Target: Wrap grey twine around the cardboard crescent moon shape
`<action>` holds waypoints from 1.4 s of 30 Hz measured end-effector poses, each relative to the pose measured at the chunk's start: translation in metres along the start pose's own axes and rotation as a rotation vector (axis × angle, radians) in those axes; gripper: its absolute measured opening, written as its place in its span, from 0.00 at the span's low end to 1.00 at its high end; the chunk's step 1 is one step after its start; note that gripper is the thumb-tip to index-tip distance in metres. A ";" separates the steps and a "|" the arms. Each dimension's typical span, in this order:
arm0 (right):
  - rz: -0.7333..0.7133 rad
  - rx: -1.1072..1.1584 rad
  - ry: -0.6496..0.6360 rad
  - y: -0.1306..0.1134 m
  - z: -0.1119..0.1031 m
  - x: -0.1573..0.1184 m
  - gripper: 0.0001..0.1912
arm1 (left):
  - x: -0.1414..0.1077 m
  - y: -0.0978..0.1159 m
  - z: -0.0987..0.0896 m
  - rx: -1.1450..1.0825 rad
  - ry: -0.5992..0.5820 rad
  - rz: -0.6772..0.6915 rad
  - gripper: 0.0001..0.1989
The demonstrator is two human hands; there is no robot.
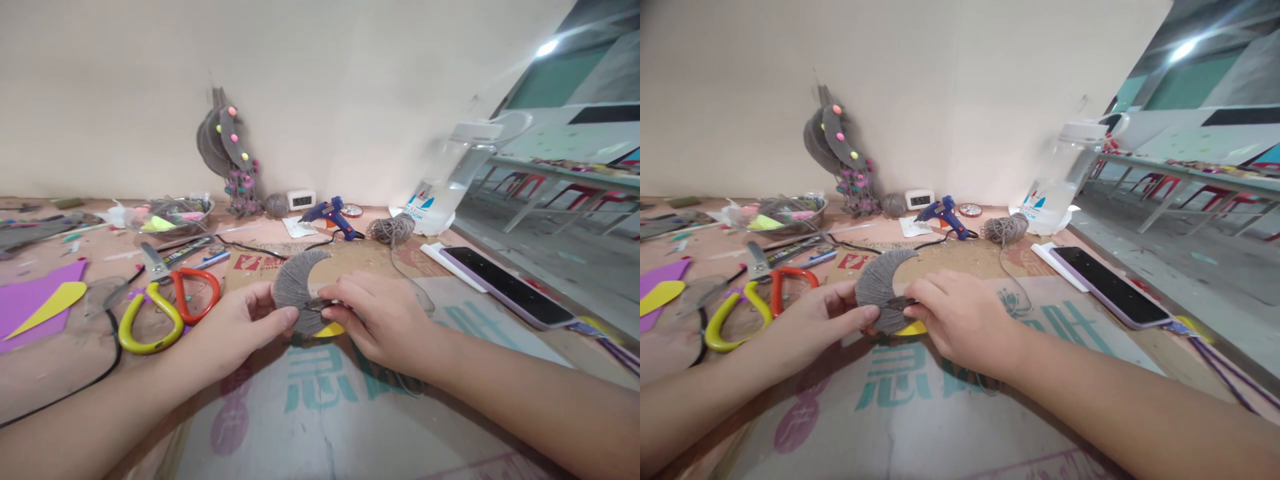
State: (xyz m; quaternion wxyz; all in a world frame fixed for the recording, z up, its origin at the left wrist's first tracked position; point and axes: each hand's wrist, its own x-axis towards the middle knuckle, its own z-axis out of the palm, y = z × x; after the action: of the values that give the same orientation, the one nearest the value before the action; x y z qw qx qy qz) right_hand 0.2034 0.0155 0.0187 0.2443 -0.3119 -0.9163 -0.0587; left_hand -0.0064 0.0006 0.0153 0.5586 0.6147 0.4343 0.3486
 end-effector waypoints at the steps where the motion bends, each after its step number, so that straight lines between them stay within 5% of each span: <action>1: 0.005 -0.002 -0.007 0.000 0.000 0.000 0.10 | 0.000 -0.001 0.000 -0.006 -0.008 0.002 0.07; 14: 0.015 -0.018 -0.032 -0.001 0.000 0.000 0.11 | 0.002 -0.007 -0.004 -0.026 -0.069 0.022 0.14; 35: 0.018 0.032 0.017 -0.001 -0.001 -0.002 0.10 | 0.000 -0.001 -0.001 0.043 0.004 0.008 0.08; 42: -0.016 0.003 0.008 -0.001 0.000 -0.001 0.10 | 0.002 -0.003 -0.001 0.021 -0.051 0.014 0.11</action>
State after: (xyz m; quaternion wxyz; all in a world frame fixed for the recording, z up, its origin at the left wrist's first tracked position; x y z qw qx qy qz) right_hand 0.2037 0.0145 0.0184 0.2479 -0.3041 -0.9178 -0.0604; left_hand -0.0075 0.0026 0.0128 0.5606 0.6324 0.4192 0.3320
